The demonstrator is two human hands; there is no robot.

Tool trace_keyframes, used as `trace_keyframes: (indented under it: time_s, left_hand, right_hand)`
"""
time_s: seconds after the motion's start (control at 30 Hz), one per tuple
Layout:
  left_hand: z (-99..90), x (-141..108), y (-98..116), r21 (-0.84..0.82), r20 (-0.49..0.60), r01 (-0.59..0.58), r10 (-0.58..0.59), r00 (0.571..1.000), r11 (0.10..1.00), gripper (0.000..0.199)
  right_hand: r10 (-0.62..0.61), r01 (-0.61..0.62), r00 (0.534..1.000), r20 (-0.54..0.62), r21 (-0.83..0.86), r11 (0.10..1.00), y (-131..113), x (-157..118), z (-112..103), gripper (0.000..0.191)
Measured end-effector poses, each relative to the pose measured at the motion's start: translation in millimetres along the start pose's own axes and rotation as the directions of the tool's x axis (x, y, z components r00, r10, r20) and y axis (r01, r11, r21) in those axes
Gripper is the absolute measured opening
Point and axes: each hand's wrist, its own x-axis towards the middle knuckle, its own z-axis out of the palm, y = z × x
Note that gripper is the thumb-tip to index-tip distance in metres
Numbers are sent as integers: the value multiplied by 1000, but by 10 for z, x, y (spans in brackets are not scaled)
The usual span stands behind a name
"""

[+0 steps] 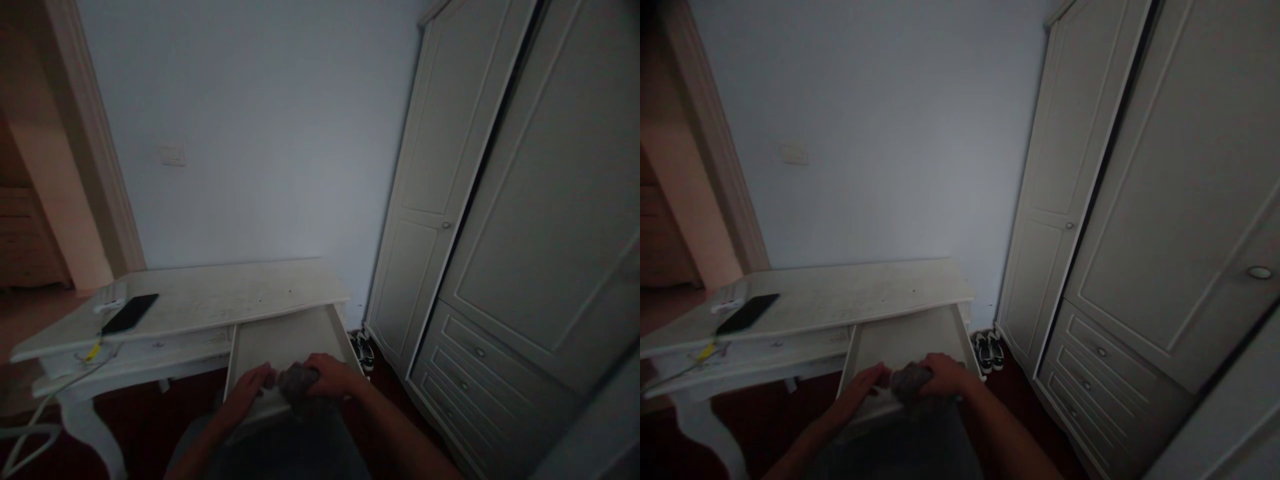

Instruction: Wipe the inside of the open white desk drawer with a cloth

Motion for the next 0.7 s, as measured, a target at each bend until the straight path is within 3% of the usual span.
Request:
trace_keyframes:
  time_s: [0.1, 0.2, 0.37, 0.53, 0.6, 0.7]
  left_hand:
    - [15, 3, 3, -1, 31, 22, -22, 999, 1000, 88]
    - [15, 32, -25, -11, 34, 39, -39, 999, 999, 87]
    - [17, 61, -81, -47, -11, 11, -12, 1000, 999, 85]
    - [28, 43, 2, -31, -47, -104, 102, 994, 994, 66]
    - [33, 31, 41, -5, -4, -145, 145, 989, 989, 58]
    - [45, 27, 48, 35, 14, -154, 154, 988, 987, 55]
  right_hand:
    - [79, -79, 997, -12, -20, 997, 229, -210, -218, 57]
    - [78, -78, 997, -20, -31, 996, 288, -264, -273, 59]
    - [8, -8, 1000, 6, -89, 996, -53, 10, 25, 54]
    - [-190, 190, 982, 2, -62, 980, -562, 390, 342, 64]
    - [-243, 243, 970, -28, -9, 970, -630, 449, 392, 65]
    - [-203, 204, 978, -38, 29, 979, -527, 403, 388, 57]
